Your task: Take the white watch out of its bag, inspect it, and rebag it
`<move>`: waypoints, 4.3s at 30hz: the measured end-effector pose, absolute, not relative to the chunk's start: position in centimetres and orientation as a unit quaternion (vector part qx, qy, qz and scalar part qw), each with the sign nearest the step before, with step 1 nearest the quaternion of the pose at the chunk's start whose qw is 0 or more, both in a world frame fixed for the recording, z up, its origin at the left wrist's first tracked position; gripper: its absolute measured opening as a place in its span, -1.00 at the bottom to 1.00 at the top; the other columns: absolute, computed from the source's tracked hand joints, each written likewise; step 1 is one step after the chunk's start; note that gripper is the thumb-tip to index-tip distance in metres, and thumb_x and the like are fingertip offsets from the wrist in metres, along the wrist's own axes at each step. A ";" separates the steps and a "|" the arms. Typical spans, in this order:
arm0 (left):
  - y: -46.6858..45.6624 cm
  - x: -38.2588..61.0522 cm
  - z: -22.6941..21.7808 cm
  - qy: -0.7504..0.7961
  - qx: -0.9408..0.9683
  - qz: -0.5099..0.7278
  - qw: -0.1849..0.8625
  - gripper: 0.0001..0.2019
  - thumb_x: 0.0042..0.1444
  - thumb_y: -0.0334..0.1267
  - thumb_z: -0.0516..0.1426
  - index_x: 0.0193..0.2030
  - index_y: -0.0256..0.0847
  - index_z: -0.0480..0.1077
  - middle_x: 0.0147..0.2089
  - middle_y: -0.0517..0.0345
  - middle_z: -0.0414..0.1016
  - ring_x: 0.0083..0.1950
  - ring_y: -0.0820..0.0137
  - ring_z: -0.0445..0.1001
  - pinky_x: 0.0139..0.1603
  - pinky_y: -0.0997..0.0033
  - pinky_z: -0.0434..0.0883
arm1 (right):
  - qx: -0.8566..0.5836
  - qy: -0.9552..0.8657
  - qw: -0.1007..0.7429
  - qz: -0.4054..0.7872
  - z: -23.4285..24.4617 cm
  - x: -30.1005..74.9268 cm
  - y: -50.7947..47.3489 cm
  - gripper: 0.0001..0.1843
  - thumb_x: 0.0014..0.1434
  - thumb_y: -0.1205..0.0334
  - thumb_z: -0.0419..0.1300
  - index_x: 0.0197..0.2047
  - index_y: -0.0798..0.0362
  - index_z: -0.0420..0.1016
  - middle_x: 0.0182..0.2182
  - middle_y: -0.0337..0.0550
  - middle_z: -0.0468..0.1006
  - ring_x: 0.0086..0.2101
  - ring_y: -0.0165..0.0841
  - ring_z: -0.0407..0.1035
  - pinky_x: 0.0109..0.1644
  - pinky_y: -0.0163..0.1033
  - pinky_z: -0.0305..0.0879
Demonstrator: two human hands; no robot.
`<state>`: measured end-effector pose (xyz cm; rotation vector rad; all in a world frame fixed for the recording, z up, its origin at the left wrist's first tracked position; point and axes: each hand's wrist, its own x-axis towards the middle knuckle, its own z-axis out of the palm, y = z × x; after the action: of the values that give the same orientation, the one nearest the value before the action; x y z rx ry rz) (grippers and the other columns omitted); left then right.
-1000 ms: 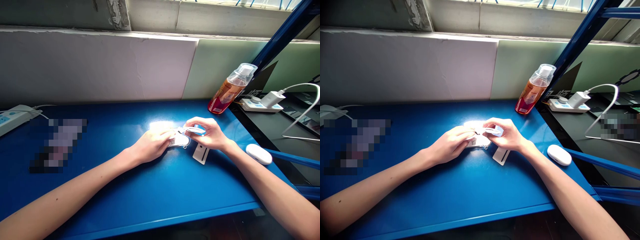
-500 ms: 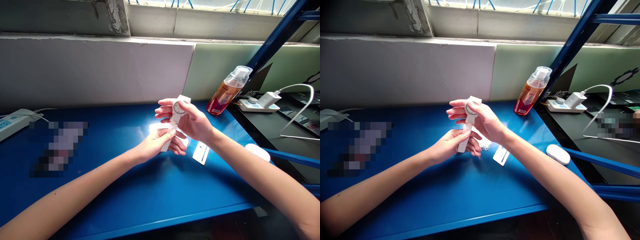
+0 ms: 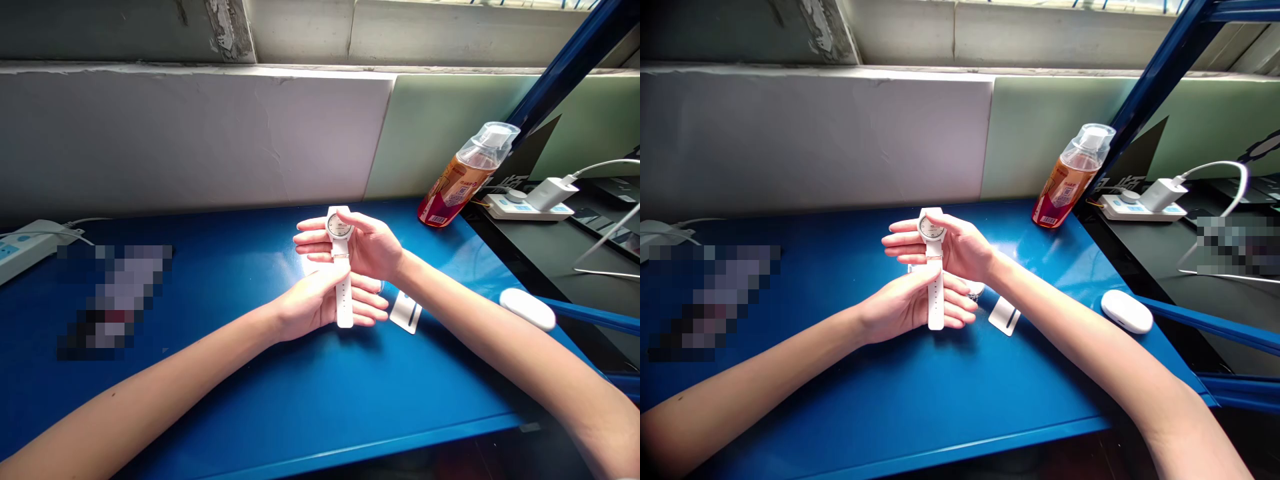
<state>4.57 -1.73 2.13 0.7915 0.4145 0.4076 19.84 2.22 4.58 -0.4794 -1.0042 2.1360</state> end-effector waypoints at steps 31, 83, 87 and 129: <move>-2.4 5.0 3.7 0.283 0.405 0.244 0.834 -0.63 0.42 -0.21 -0.02 0.04 -0.50 0.47 0.04 -0.40 0.56 -0.01 0.10 0.63 0.06 0.12 0.54 | -0.188 -0.398 0.336 0.833 5.7 21.4 2.9 -0.40 0.48 0.09 -0.24 0.05 0.28 0.53 -0.04 0.12 0.66 -0.01 -0.21 0.55 0.22 -0.08 0.34; -2.3 5.1 3.5 0.288 0.387 0.250 0.839 -0.64 0.44 -0.23 -0.05 0.01 -0.47 0.47 0.02 -0.38 0.58 -0.02 0.11 0.63 0.10 0.06 0.49 | -0.181 -0.433 0.307 0.828 6.3 21.6 2.6 -0.46 0.43 0.01 -0.13 0.09 0.17 0.53 0.00 0.04 0.65 0.01 -0.20 0.52 0.22 -0.05 0.30; -2.4 5.2 3.6 0.289 0.380 0.248 0.843 -0.63 0.44 -0.22 -0.05 0.00 -0.48 0.48 0.01 -0.38 0.58 -0.03 0.12 0.63 0.11 0.06 0.49 | -0.174 -0.438 0.309 0.826 6.2 21.6 2.6 -0.47 0.43 0.02 -0.12 0.10 0.17 0.53 0.00 0.04 0.65 0.07 -0.21 0.49 0.29 -0.06 0.22; -2.3 4.2 4.1 0.169 0.338 0.217 0.900 -0.72 0.34 -0.09 0.08 -0.26 -0.26 0.42 -0.58 0.23 0.39 -0.57 0.45 0.47 -0.48 0.50 0.44 | -0.194 -0.463 0.358 0.788 6.7 21.8 2.5 -0.65 0.32 0.09 0.19 0.04 0.14 0.53 -0.20 -0.07 0.67 -0.15 -0.27 0.59 0.02 -0.17 0.50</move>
<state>4.17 -2.34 4.10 0.7004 0.3499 0.4497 21.78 2.48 6.72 -0.5001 -1.1942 2.0327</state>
